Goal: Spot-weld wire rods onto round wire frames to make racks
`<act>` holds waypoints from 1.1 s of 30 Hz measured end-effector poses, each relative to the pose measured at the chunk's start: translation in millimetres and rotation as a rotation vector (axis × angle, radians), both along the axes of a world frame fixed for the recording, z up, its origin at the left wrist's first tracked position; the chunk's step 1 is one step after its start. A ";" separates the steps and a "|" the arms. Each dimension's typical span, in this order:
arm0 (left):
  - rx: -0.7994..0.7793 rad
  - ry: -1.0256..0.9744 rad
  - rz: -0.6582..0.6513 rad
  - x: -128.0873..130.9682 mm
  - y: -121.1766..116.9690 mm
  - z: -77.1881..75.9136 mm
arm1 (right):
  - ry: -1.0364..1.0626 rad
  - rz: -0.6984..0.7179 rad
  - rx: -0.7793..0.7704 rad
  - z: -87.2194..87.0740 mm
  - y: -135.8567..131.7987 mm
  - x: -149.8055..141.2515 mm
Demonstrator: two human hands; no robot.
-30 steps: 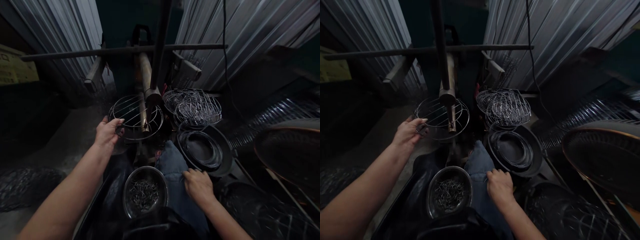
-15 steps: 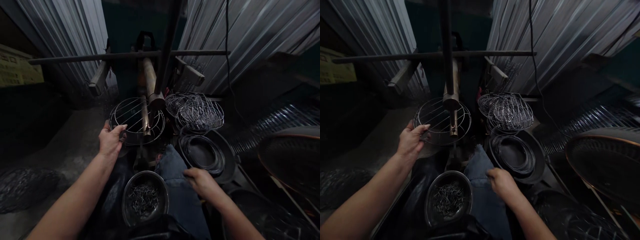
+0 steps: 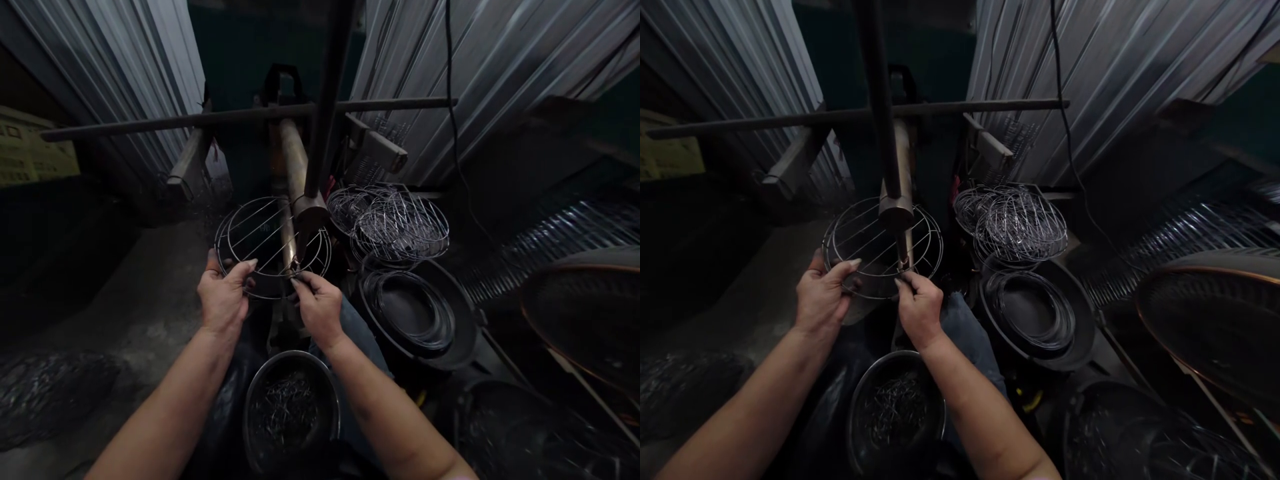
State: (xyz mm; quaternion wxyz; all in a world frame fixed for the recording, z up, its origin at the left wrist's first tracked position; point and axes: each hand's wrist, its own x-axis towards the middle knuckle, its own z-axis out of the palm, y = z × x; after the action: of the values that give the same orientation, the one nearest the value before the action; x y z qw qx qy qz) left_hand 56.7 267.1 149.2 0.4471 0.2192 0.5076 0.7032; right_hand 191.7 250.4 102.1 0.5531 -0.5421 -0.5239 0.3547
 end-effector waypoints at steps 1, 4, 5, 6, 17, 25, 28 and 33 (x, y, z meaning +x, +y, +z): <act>-0.002 0.002 -0.002 -0.9 0.7 -0.3 | 0.041 -0.010 -0.016 -0.4 -1.9 -0.6; 0.003 0.005 -0.010 -2.9 3.3 -2.3 | 0.119 -0.043 -0.019 0.8 -5.9 -2.2; 0.006 0.002 -0.012 -3.3 4.1 -3.0 | 0.139 -0.050 -0.014 1.3 -6.5 -2.7; 0.009 -0.003 -0.013 -3.6 4.9 -3.6 | 0.159 -0.051 -0.013 1.6 -6.8 -3.3; -0.023 -0.048 -0.032 -5.4 21.7 -11.2 | 0.181 -0.037 0.005 -2.3 6.0 -1.2; -0.115 -0.039 -0.017 -3.1 30.2 -6.2 | 0.148 -0.040 0.012 2.6 11.4 -1.9; -0.152 -0.049 -0.041 -3.9 29.5 -7.7 | 0.114 -0.050 0.036 2.4 12.0 -2.6; -0.131 -0.058 -0.051 -5.6 32.1 -13.3 | 0.089 -0.037 0.026 0.2 12.8 -1.9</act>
State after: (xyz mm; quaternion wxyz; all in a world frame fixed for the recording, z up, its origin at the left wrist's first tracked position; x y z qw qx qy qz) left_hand 51.0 299.3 135.9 0.4928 0.1818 0.5336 0.6629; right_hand 189.9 263.2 102.3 0.5892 -0.5280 -0.4934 0.3614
